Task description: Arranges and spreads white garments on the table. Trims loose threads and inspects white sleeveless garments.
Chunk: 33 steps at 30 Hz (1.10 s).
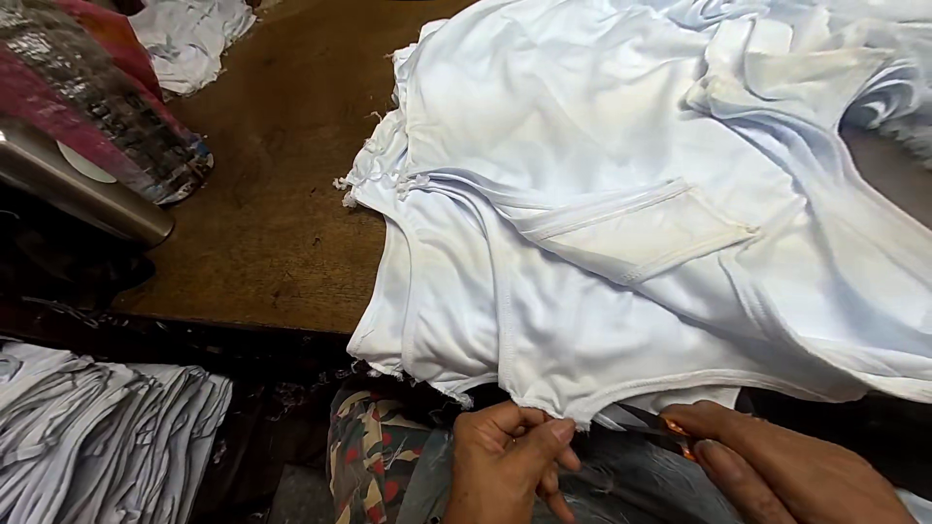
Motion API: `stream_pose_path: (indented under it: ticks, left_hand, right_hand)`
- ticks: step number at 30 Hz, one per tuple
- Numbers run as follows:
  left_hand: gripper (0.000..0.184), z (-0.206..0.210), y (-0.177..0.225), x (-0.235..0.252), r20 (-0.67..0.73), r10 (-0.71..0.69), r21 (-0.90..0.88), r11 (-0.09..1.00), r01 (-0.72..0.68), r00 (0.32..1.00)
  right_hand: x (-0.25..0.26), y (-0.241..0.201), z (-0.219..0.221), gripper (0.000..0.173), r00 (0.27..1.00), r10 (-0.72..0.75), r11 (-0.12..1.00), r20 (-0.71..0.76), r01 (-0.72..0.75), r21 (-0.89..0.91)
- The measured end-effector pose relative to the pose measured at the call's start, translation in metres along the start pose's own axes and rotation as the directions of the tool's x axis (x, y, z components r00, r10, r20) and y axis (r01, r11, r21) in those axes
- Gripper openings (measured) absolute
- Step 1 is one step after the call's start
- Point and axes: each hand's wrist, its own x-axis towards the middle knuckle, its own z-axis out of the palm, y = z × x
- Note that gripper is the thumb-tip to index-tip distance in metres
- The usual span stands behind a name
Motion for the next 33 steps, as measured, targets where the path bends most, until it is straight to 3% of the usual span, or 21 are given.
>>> stream_pose_path:
  ticks: [5, 9, 22, 33]
  left_hand:
    - [0.011, 0.002, 0.011, -0.015, 0.051, 0.262, 0.171, 0.948, -0.267, 0.964]
    - [0.012, 0.006, 0.022, -0.018, 0.085, 0.330, 0.193, 0.920, -0.341, 0.940]
    - [0.014, 0.012, 0.025, -0.023, 0.040, 0.098, -0.072, 0.993, -0.095, 0.994]
    - [0.016, 0.016, 0.027, -0.024, -0.027, -0.019, -0.156, 0.988, 0.014, 0.999]
  right_hand:
    - [0.008, -0.003, -0.008, 0.045, 0.996, -0.077, 0.997, 0.046, 0.079, -0.026]
    - [0.011, -0.008, -0.003, 0.043, 0.993, -0.103, 0.988, 0.049, 0.108, -0.108]
    - [0.008, -0.020, -0.002, 0.037, 0.990, -0.138, 0.960, 0.009, 0.136, -0.246]
    - [0.006, -0.015, 0.003, 0.038, 0.987, -0.162, 0.962, -0.014, 0.154, -0.226]
